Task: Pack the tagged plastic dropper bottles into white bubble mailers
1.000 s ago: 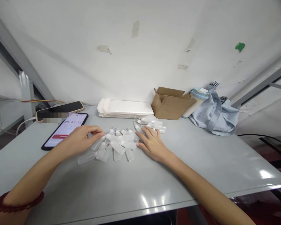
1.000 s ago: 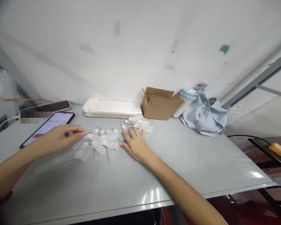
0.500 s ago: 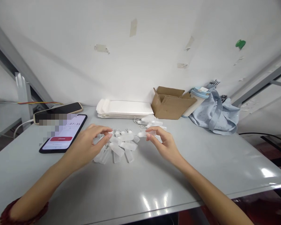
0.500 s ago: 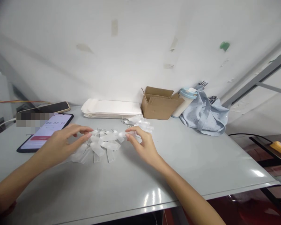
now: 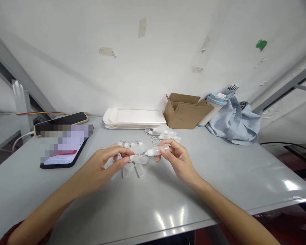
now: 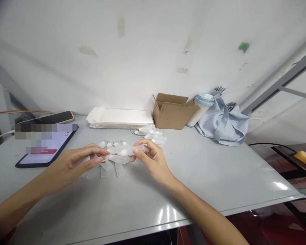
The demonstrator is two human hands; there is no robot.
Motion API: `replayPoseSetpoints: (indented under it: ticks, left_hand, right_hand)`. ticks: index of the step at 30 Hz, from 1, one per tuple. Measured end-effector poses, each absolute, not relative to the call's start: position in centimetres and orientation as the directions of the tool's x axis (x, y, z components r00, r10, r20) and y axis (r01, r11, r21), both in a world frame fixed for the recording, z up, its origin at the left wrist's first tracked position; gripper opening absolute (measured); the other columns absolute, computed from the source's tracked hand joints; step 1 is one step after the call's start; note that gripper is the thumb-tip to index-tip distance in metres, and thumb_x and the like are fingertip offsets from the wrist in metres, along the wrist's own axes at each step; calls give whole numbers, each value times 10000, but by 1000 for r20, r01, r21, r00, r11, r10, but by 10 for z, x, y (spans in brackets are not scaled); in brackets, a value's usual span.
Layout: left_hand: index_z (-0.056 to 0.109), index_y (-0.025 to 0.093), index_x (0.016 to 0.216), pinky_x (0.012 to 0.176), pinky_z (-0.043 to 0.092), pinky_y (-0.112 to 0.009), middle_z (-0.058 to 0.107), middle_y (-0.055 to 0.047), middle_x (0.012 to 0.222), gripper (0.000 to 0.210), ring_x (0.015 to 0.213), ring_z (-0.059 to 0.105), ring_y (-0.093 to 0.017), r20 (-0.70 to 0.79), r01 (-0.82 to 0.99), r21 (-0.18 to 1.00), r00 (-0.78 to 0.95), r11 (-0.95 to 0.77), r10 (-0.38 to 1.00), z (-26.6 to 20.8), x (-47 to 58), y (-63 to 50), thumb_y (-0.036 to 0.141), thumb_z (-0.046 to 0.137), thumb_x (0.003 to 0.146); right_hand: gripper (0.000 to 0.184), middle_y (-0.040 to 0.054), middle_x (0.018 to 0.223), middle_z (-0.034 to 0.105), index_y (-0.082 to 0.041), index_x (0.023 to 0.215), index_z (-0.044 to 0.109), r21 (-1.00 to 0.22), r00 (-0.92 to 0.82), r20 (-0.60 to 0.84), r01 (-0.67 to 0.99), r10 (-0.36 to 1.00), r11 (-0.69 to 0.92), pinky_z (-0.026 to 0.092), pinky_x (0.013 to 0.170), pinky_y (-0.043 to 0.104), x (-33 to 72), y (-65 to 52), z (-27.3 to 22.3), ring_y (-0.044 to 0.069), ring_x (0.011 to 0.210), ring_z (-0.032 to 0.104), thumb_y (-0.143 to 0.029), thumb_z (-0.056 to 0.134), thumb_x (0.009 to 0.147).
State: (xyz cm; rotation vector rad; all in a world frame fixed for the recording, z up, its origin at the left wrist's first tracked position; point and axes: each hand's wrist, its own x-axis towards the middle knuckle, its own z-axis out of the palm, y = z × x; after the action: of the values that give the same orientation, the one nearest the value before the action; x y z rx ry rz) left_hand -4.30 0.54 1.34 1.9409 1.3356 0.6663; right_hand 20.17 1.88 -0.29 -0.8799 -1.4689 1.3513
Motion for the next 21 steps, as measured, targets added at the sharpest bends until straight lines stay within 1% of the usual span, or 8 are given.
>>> replayPoseSetpoints:
  ticks: [2, 5, 9, 11, 16, 21]
  left_hand:
    - [652, 296, 998, 754, 445, -283, 642, 5, 928, 281, 854, 576, -176, 34, 590, 764, 366, -260, 930, 14, -43, 5, 480, 470, 888]
    - [645, 298, 987, 721, 436, -275, 635, 8, 910, 261, 820, 559, -167, 36, 595, 757, 375, -271, 926, 12, -42, 5, 471, 481, 883]
    - [656, 273, 898, 585, 405, -240, 628, 6, 840, 277, 745, 546, -157, 52, 590, 763, 350, -263, 935, 10, -41, 4, 485, 478, 880]
    - [656, 263, 854, 542, 381, -231, 622, 7, 806, 285, 717, 538, -152, 59, 583, 769, 347, -264, 936, 9, -40, 4, 481, 475, 883]
    - [656, 258, 821, 518, 376, -215, 611, 7, 772, 290, 709, 516, -145, 36, 549, 796, 379, -256, 925, 9, -36, 0, 475, 475, 886]
    - [647, 252, 817, 525, 386, -205, 612, 5, 794, 261, 723, 503, -142, 32, 526, 809, 407, -263, 913, 9, -32, -3, 444, 486, 888]
  right_hand:
    - [133, -31, 670, 665, -237, 956, 584, -988, -306, 153, -73, 940, 137, 416, 703, 282, 201, 19, -2, 127, 709, 606, -342, 600, 876]
    - [143, -26, 675, 668, -231, 954, 585, -989, -285, 144, -59, 948, 132, 411, 692, 283, 200, 19, -2, 128, 703, 599, -348, 599, 874]
    - [140, -30, 656, 659, -222, 945, 582, -990, -282, 142, -61, 949, 131, 418, 694, 280, 199, 17, -1, 125, 693, 599, -339, 600, 871]
    - [130, -31, 644, 652, -214, 924, 579, -989, -294, 148, -72, 944, 132, 429, 699, 279, 197, 15, 0, 123, 687, 603, -328, 602, 866]
    - [132, -24, 642, 644, -199, 893, 576, -991, -334, 134, -71, 933, 117, 445, 682, 278, 192, 10, 2, 119, 652, 598, -317, 616, 848]
    - [131, -21, 648, 646, -193, 895, 577, -991, -352, 129, -79, 927, 108, 462, 694, 281, 191, 9, 2, 118, 653, 607, -302, 626, 840]
